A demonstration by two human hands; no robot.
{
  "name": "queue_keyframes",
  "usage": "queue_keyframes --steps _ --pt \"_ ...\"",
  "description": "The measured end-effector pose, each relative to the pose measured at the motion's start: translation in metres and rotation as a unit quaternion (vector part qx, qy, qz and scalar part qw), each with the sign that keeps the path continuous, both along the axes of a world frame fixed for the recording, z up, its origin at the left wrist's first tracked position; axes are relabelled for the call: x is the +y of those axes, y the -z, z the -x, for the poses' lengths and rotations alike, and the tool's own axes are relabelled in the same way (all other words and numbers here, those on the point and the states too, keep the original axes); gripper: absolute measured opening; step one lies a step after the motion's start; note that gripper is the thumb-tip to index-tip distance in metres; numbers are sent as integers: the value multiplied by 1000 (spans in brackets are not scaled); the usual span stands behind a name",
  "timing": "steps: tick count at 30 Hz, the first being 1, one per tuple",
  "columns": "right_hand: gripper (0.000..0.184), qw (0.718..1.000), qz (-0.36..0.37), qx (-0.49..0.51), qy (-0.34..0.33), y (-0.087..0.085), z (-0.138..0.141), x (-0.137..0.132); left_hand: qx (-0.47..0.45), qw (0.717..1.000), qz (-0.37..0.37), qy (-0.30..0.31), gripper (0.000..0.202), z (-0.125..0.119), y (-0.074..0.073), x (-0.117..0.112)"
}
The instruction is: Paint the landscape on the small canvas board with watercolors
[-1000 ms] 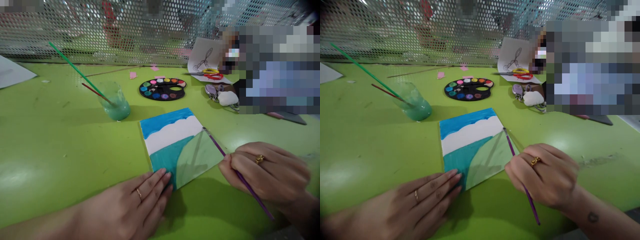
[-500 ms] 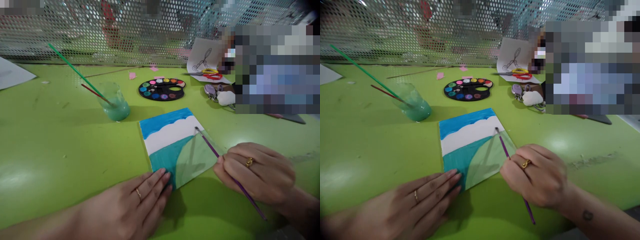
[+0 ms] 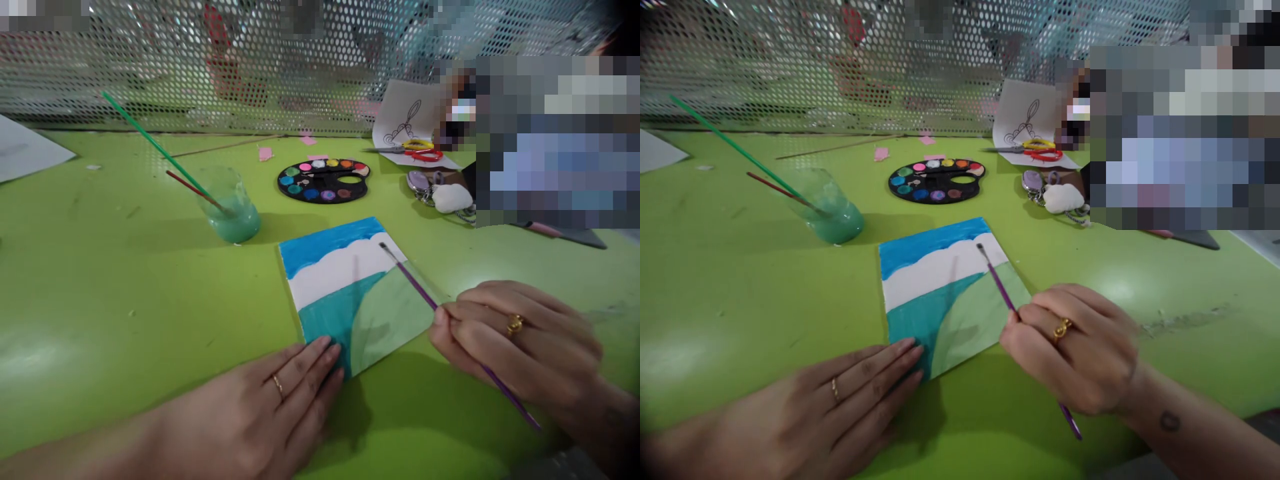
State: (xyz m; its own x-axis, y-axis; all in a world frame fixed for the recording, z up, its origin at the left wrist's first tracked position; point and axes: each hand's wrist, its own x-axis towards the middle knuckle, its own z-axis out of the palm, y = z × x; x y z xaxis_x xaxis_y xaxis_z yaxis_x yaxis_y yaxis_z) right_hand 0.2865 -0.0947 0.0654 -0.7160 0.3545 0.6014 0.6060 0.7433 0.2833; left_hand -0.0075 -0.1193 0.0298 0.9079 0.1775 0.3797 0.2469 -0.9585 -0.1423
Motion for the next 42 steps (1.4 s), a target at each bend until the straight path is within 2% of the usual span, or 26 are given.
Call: queue_keyframes --steps 4,11,16,29,35,42 --pt "24 1000 28 -3 -7 7 2 3 -5 1000 -4 2 29 -1 0 0" --pt "33 998 -31 -4 60 8 -5 11 4 1000 -16 2 34 -2 -3 1" --pt "31 999 -28 -20 42 10 -4 13 2 1000 -24 1 34 -3 -3 2" --pt "27 995 -39 -22 93 12 -11 23 1 1000 -18 -10 34 0 1 -1" --pt "26 996 -32 -18 81 13 -11 24 3 999 -39 -5 34 -1 -3 -1" --pt "27 992 -82 56 76 10 -26 31 7 998 -67 1 34 -2 1 1"
